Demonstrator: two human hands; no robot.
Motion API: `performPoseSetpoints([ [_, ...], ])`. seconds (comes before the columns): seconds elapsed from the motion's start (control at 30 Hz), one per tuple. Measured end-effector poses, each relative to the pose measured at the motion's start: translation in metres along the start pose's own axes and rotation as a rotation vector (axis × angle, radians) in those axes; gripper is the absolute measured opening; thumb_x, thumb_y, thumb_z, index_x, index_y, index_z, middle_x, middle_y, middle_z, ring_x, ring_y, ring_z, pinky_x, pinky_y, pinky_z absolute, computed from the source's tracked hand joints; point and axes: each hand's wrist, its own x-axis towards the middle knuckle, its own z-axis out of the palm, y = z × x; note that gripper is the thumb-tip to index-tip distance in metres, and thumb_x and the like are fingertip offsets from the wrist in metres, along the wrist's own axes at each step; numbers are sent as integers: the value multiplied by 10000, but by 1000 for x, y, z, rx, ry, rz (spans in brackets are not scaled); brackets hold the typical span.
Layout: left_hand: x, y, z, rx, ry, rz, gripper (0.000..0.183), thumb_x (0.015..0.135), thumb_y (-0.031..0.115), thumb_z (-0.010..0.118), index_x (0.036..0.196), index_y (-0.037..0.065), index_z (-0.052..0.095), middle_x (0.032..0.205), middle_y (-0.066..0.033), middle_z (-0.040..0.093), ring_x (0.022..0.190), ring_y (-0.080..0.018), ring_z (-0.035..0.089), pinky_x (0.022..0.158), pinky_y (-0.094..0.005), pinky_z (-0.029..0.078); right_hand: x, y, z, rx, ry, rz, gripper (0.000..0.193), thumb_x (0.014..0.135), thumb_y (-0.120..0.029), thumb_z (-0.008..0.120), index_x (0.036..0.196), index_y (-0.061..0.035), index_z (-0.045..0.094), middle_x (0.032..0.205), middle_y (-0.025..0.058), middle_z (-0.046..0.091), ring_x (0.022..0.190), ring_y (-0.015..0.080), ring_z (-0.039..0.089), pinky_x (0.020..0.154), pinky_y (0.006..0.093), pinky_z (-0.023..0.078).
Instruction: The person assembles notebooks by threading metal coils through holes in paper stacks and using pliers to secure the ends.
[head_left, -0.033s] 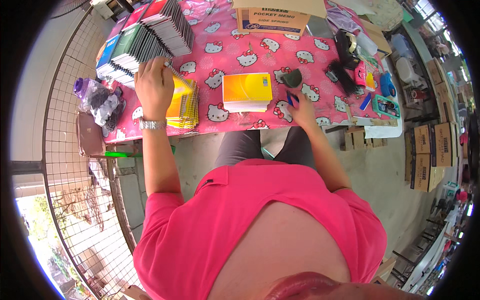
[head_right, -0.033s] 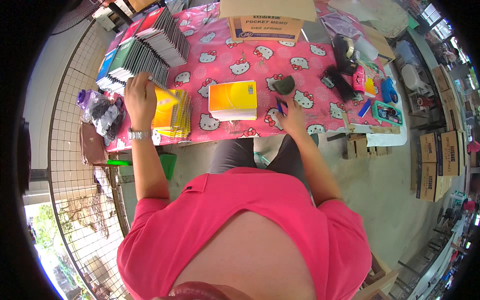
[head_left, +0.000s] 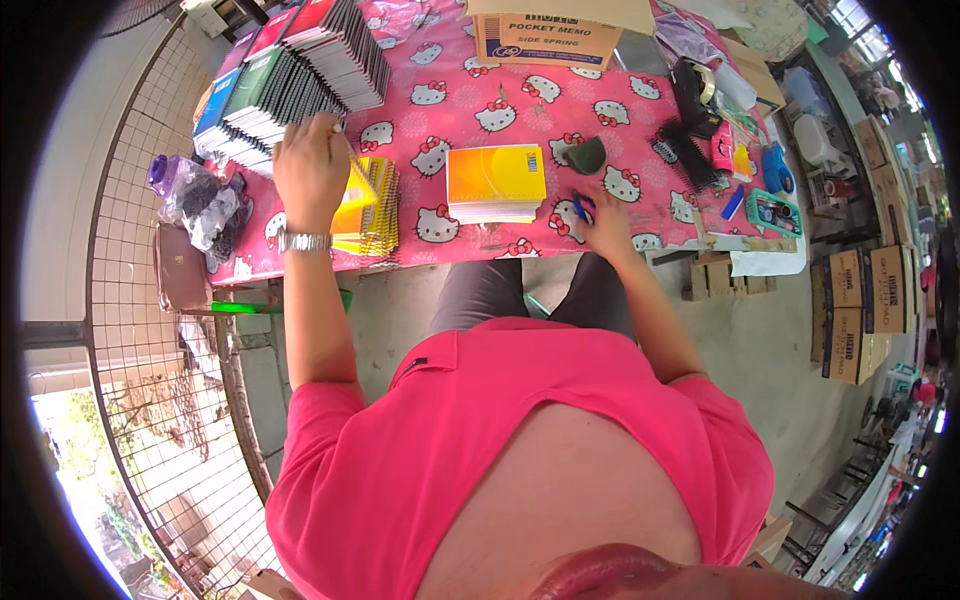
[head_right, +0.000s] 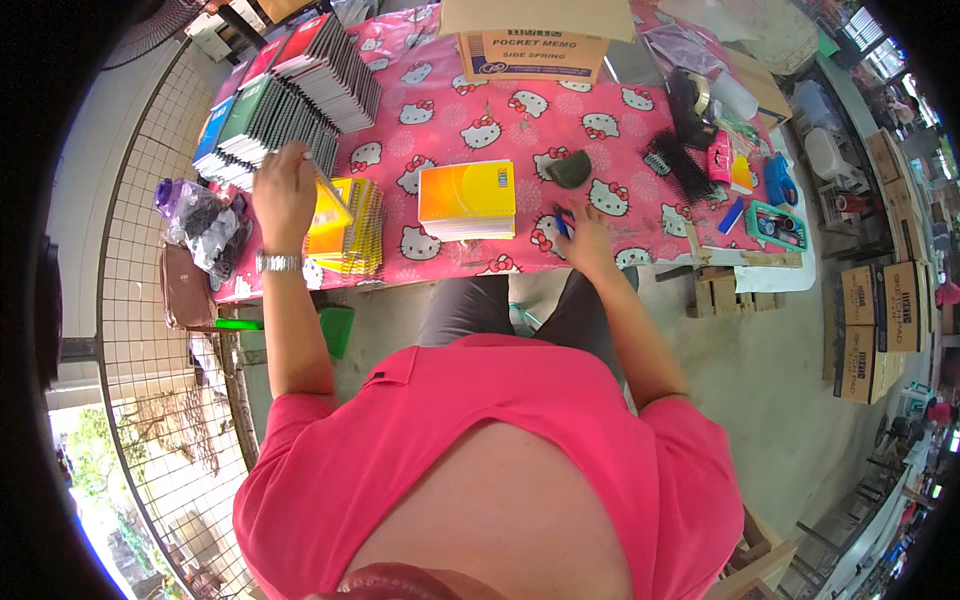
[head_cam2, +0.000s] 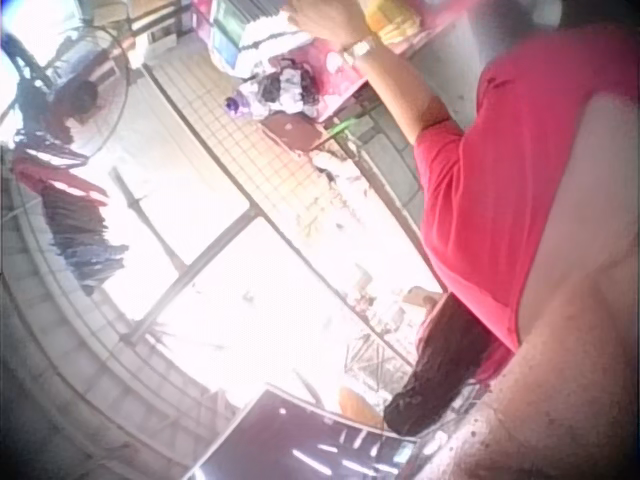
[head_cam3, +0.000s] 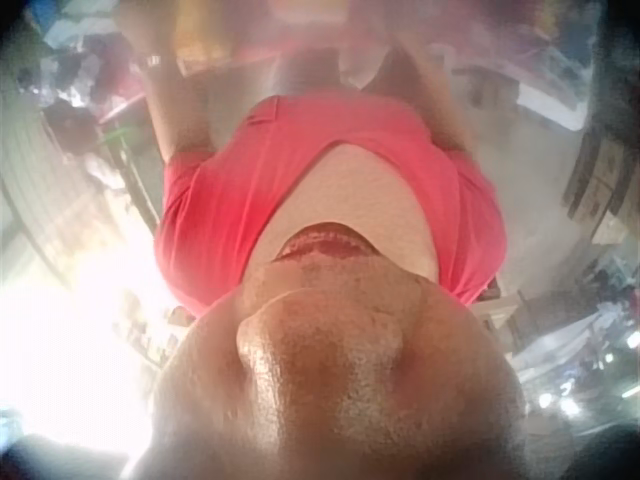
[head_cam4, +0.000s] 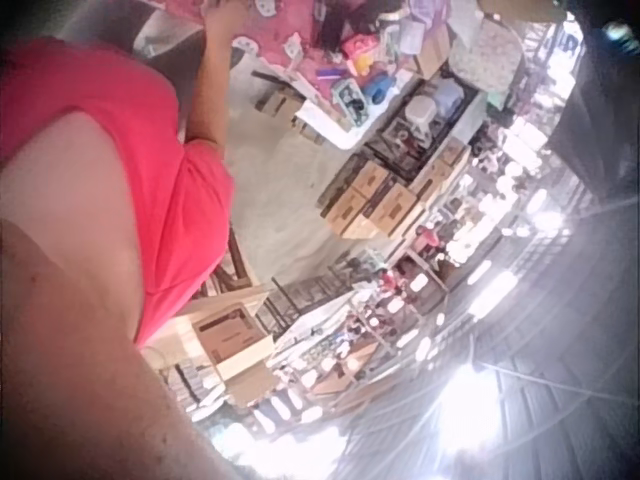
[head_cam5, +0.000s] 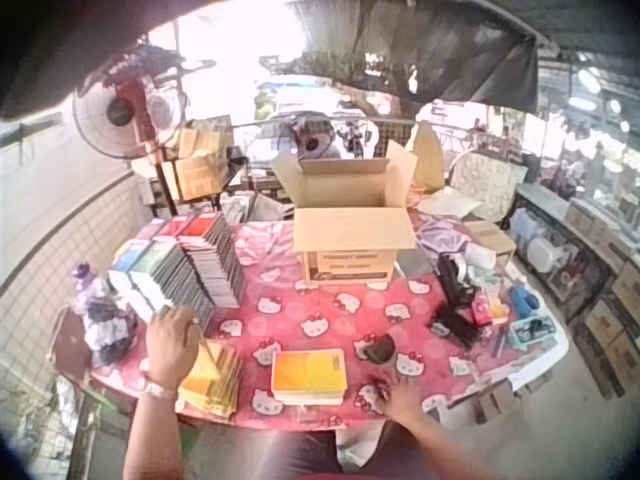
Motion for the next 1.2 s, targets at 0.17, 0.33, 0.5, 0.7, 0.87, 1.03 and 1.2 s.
performPoseSetpoints([
  [0.17,-29,-44,67,196,-331,-151,398,864,255,548,1251,166,533,1173,-100,611,1154,-318,533,913,-495,471,47,34,-16,3,116,116,363,781,-255,692,1072,-50,618,1075,178,623,1004,412,583,833,501,478],
  [0.33,-45,-24,72,256,-313,-143,386,854,202,585,1233,129,563,1252,-105,571,1219,-306,485,962,-504,442,87,143,-41,-418,269,310,287,836,-254,653,1065,-82,633,978,135,627,937,392,601,842,490,489],
  [0.5,-44,66,75,-399,-180,338,345,802,179,694,1121,74,617,1193,-115,600,1098,-314,558,948,-432,459,86,171,-37,-506,82,243,278,841,-277,665,1043,-88,636,997,122,626,940,363,615,798,504,492],
  [0.7,-60,118,84,-214,-340,566,265,783,133,691,1032,71,629,999,-71,644,914,-263,627,770,-368,536,96,141,-57,-325,135,212,245,823,-144,665,1067,-121,647,1030,128,594,968,324,614,808,454,499],
  [0.87,-44,103,73,-458,-357,589,244,801,39,588,1038,73,630,933,-84,652,842,-280,638,701,-385,545,95,89,-81,-24,375,-34,361,877,-61,603,1231,-129,620,1007,166,558,893,342,600,786,394,506],
  [1.03,-14,114,69,-268,-216,458,214,815,52,558,1024,74,599,938,-123,630,887,-311,613,814,-431,492,79,-48,-90,499,176,-98,262,882,-134,658,1142,-125,684,908,97,600,818,268,623,738,347,501],
  [1.2,-9,127,91,-208,-64,366,237,809,233,643,977,74,589,906,-96,632,904,-295,600,920,-477,397,79,-104,-93,549,158,-211,226,833,-79,694,1057,-110,697,893,73,590,759,202,608,657,309,490],
])
